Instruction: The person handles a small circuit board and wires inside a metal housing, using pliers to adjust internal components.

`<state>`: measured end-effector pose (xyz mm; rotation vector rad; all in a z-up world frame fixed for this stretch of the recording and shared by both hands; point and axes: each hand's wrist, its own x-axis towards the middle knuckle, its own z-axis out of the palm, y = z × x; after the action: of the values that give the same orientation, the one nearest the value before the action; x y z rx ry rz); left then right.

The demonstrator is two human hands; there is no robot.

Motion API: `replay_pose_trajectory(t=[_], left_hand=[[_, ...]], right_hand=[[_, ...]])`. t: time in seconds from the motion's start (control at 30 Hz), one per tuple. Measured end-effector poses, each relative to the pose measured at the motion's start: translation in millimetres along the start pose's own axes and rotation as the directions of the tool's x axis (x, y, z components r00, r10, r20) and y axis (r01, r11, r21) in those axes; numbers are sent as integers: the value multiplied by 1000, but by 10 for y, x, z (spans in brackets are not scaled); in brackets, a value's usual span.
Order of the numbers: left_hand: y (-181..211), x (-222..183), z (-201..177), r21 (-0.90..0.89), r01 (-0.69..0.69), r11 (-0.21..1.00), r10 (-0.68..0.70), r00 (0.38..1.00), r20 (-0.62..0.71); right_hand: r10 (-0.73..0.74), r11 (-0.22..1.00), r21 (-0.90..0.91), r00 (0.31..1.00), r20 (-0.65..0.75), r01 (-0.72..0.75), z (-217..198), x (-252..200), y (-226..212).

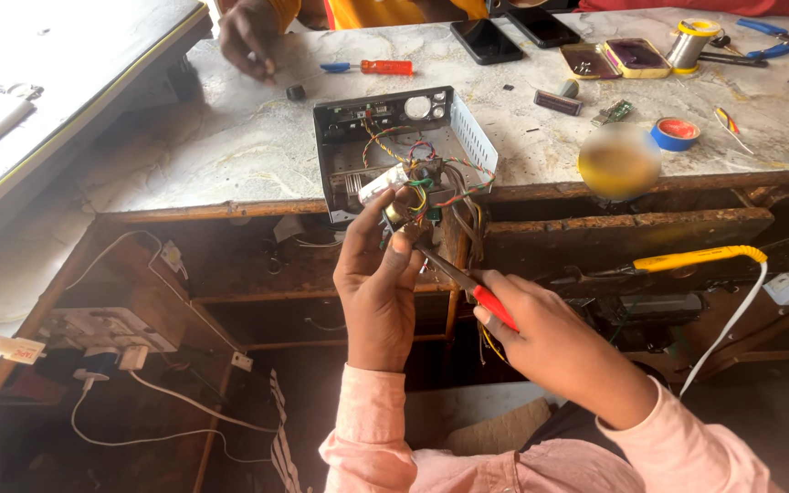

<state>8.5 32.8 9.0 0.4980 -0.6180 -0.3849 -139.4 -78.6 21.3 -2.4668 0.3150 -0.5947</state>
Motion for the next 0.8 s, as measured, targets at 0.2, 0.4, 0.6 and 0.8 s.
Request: replay_pose_trajectory(t=[0.2, 0.4, 0.6, 0.8], left_hand=[[-13, 15, -26, -3, 66, 998, -66, 998, 1], [-39, 29, -28, 5, 86, 996, -87, 996, 34], [-11, 52, 7, 17, 87, 996, -88, 993, 84], [-11, 56, -16, 27, 109, 994, -112, 988, 109]], right_hand=[[192, 977, 42, 953, 233, -207, -76, 46, 53], [-114, 942, 326, 989, 96, 77, 114, -51, 93], [186, 679, 618, 907, 378, -397, 286, -100, 161], [174, 381, 810, 895, 411, -445, 534, -148, 134]])
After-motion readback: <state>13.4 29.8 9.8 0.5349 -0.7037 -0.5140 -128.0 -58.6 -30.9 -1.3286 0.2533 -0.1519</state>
